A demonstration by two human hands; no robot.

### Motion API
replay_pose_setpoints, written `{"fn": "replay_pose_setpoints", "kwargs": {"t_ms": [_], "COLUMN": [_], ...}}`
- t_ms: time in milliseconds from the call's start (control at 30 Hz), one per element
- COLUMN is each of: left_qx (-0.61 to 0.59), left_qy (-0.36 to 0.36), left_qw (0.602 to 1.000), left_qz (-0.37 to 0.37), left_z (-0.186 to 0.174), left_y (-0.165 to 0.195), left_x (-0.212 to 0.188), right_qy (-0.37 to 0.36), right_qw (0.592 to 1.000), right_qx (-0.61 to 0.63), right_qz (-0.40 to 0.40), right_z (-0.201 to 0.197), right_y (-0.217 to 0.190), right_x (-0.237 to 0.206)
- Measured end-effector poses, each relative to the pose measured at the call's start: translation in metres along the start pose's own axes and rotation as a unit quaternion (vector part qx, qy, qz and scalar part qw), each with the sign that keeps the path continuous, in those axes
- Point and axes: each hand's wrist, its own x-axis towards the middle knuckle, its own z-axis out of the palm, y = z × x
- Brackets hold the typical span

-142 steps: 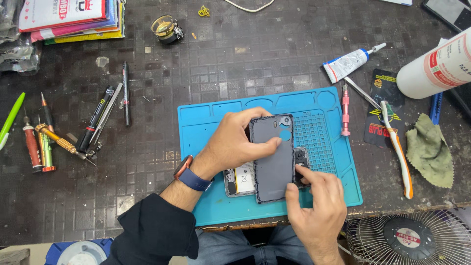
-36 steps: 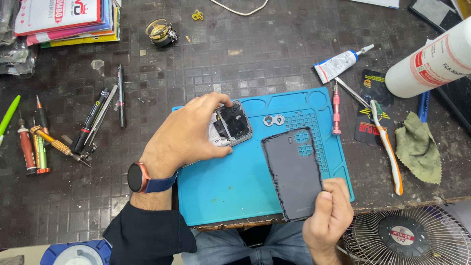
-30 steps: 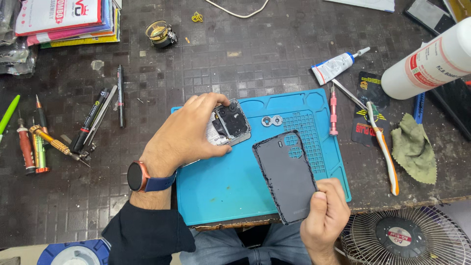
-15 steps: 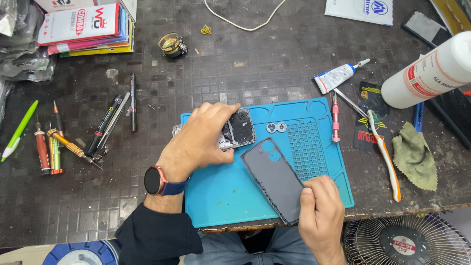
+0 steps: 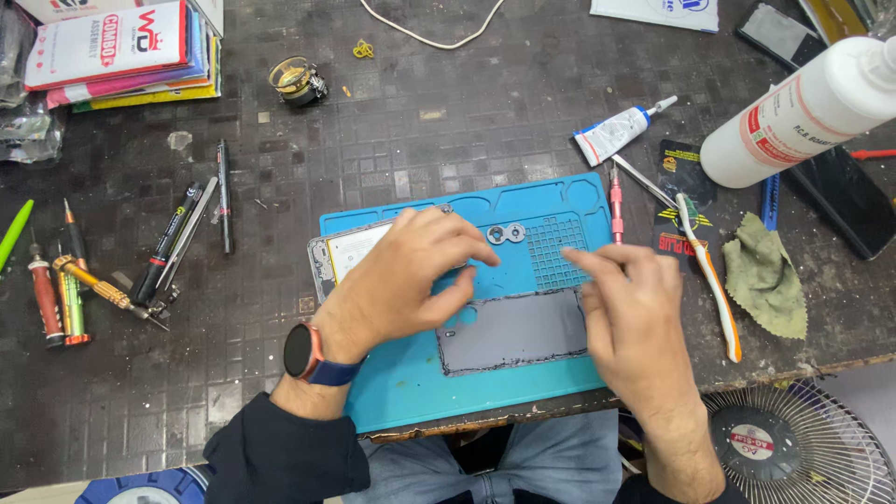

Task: The person applies adhesive to the interior frame of a disassembled smartphone, places a new battery inside, and then fits the back cover onto the device. The person also uses a metal tool to spread adhesive along the edges of the back cover.

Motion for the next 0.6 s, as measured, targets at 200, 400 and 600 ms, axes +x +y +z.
{"fn": "replay_pose_setpoints", "kwargs": {"t_ms": [200, 400, 600], "left_qx": [-0.018, -0.008, -0.016], "left_qy": [-0.035, -0.04, -0.033], "left_qw": [0.998, 0.997, 0.998], "left_qz": [0.053, 0.059, 0.055], "left_z": [0.031, 0.041, 0.039], "left_y": [0.002, -0.001, -0.004], "left_x": [0.001, 0.002, 0.006], "right_qy": [0.049, 0.034, 0.052], "right_qw": [0.988, 0.97, 0.967], "right_qx": [-0.142, -0.241, -0.248], "right_qz": [0.045, 0.018, 0.036], "right_z": [0.006, 0.019, 0.033], "right_y": [0.06, 0.104, 0.118], "right_x": [0.023, 0.048, 0.05]}}
